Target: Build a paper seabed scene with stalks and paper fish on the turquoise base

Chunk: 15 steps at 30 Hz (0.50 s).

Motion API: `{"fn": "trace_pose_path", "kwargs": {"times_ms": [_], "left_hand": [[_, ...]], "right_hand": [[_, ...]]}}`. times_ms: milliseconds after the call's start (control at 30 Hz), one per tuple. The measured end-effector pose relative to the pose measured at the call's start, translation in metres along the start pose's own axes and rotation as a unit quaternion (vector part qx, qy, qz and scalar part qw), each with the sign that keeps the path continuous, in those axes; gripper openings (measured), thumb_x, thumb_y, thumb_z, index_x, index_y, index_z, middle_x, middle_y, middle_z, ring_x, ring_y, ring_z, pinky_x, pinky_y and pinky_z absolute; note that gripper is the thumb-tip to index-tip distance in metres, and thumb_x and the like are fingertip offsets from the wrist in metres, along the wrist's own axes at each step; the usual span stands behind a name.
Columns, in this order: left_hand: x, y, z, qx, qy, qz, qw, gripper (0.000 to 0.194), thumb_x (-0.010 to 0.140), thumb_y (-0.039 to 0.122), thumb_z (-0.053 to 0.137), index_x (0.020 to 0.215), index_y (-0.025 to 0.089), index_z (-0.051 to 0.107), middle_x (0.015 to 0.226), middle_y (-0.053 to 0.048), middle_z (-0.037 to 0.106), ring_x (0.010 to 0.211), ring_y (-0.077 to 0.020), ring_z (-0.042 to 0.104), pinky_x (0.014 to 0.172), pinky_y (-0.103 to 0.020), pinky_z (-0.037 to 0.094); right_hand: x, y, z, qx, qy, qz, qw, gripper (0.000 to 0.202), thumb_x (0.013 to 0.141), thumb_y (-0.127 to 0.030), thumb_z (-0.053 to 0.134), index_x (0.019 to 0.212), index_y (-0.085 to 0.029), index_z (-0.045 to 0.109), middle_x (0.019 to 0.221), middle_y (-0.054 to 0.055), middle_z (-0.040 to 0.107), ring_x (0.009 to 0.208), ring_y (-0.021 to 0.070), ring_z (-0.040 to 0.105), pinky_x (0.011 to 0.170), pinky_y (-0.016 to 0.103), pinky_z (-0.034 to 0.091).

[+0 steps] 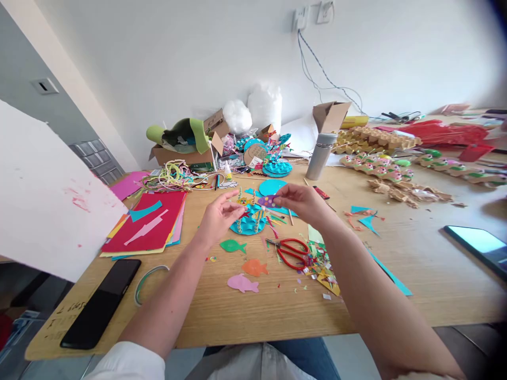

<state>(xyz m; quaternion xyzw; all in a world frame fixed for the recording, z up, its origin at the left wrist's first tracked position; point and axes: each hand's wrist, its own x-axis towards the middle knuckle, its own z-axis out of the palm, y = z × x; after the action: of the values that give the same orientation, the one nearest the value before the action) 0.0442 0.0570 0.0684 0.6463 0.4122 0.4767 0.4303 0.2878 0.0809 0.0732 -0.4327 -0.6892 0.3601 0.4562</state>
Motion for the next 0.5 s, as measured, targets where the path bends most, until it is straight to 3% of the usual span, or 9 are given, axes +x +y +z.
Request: {"fn": "trace_pose_path", "kwargs": {"times_ms": [133, 233, 367, 500], "left_hand": [[0.042, -0.008, 0.006, 0.117, 0.015, 0.043, 0.992, 0.045, 0.085, 0.025, 0.061, 0.128, 0.014, 0.053, 0.095, -0.01, 0.074, 0.098, -0.0216, 0.07, 0.09, -0.035, 0.053], [0.066, -0.012, 0.015, 0.202, 0.006, 0.068, 0.977, 0.036, 0.09, 0.025, 0.056, 0.124, 0.014, 0.056, 0.1, -0.012, 0.074, 0.101, -0.0224, 0.069, 0.089, -0.034, 0.053], [0.081, -0.011, 0.026, 0.222, -0.014, 0.081, 0.972, 0.031, 0.096, 0.033, 0.047, 0.117, 0.015, 0.06, 0.101, -0.011, 0.074, 0.103, -0.0221, 0.068, 0.092, -0.034, 0.05], [0.085, -0.009, 0.029, 0.232, -0.033, 0.093, 0.968, 0.036, 0.099, 0.04, 0.038, 0.109, 0.018, 0.063, 0.098, -0.007, 0.074, 0.104, -0.0216, 0.066, 0.095, -0.034, 0.047]], "right_hand": [[0.036, 0.028, -0.011, 0.036, 0.044, 0.014, 0.998, 0.043, 0.06, -0.055, 0.08, 0.075, -0.018, 0.062, 0.073, 0.003, 0.067, 0.071, 0.018, 0.061, 0.068, 0.033, 0.048], [0.047, 0.041, -0.008, 0.045, 0.018, 0.024, 0.999, 0.045, 0.057, -0.056, 0.081, 0.072, -0.019, 0.061, 0.07, 0.002, 0.066, 0.068, 0.0165, 0.06, 0.066, 0.032, 0.048], [0.05, 0.05, -0.006, 0.032, -0.046, 0.031, 0.998, 0.043, 0.056, -0.054, 0.081, 0.07, -0.019, 0.062, 0.069, 0.001, 0.066, 0.066, 0.0158, 0.06, 0.067, 0.032, 0.049], [0.049, 0.059, -0.009, 0.009, -0.059, 0.022, 0.998, 0.04, 0.059, -0.052, 0.08, 0.07, -0.018, 0.063, 0.07, 0.001, 0.066, 0.067, 0.0149, 0.059, 0.066, 0.03, 0.048]]}}
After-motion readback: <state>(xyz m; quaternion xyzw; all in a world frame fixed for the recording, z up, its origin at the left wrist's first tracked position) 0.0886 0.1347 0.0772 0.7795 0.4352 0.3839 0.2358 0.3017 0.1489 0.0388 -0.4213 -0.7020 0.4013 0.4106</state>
